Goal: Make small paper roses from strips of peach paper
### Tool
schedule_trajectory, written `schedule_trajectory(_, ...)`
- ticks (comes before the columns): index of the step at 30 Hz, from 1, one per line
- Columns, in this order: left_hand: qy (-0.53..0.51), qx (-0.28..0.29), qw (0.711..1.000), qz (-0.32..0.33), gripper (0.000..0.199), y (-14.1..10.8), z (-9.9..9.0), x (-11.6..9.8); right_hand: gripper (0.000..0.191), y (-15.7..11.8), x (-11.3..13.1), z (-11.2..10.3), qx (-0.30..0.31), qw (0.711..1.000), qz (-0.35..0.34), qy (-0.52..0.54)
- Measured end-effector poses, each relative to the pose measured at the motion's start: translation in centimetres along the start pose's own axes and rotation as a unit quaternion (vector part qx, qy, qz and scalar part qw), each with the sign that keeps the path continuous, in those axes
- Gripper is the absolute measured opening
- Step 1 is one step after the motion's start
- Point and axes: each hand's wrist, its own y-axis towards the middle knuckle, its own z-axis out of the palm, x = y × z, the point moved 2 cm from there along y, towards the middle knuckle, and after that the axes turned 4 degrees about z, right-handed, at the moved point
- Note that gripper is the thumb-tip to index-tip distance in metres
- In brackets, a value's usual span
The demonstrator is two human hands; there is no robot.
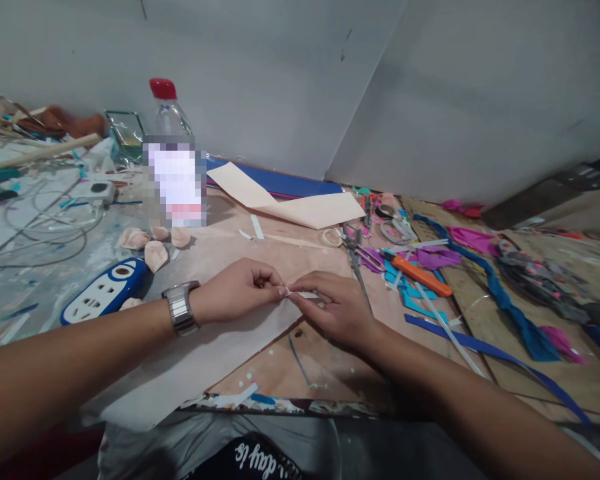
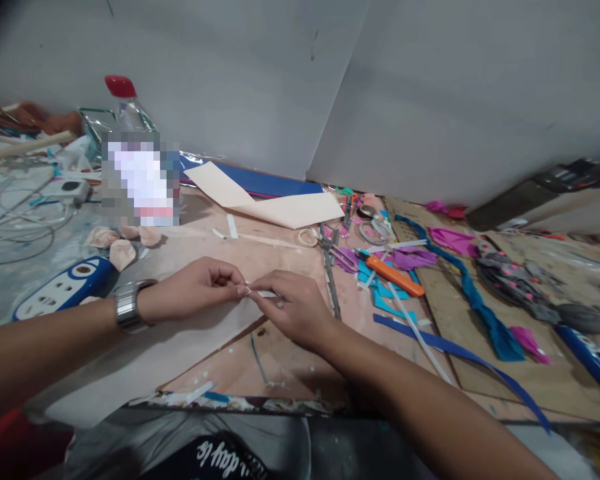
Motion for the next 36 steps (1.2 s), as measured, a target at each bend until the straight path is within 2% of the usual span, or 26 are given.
schedule_trajectory(4,0.078,-0.025,0.996,0.038,0.024,-0.4,0.2,-0.5,0.008,0.0,-0.1,0.1,0.012,1.0,0.006,0.004)
schedule_trajectory(8,0.111,-0.041,0.992,0.049,0.023,-0.5,0.3,-0.7,0.009,0.0,-0.1,0.2,0.018,1.0,0.01,-0.009)
schedule_trajectory(14,0.088,-0.048,0.994,0.049,0.025,-0.4,0.2,-0.4,0.009,0.1,-0.2,0.2,0.014,0.999,0.011,-0.027)
schedule_trajectory(21,0.078,-0.046,0.994,0.054,0.029,-0.3,0.5,-0.4,0.011,-0.1,0.1,0.4,0.04,0.998,0.037,-0.023)
schedule_trajectory(30,0.173,-0.047,0.98,0.085,0.026,-1.0,0.5,-0.9,0.011,0.0,0.3,0.5,0.062,0.995,0.071,-0.01)
schedule_trajectory(36,0.242,-0.05,0.963,0.111,0.029,-1.1,0.8,-1.3,0.016,-0.3,0.1,0.9,0.084,0.987,0.13,0.042)
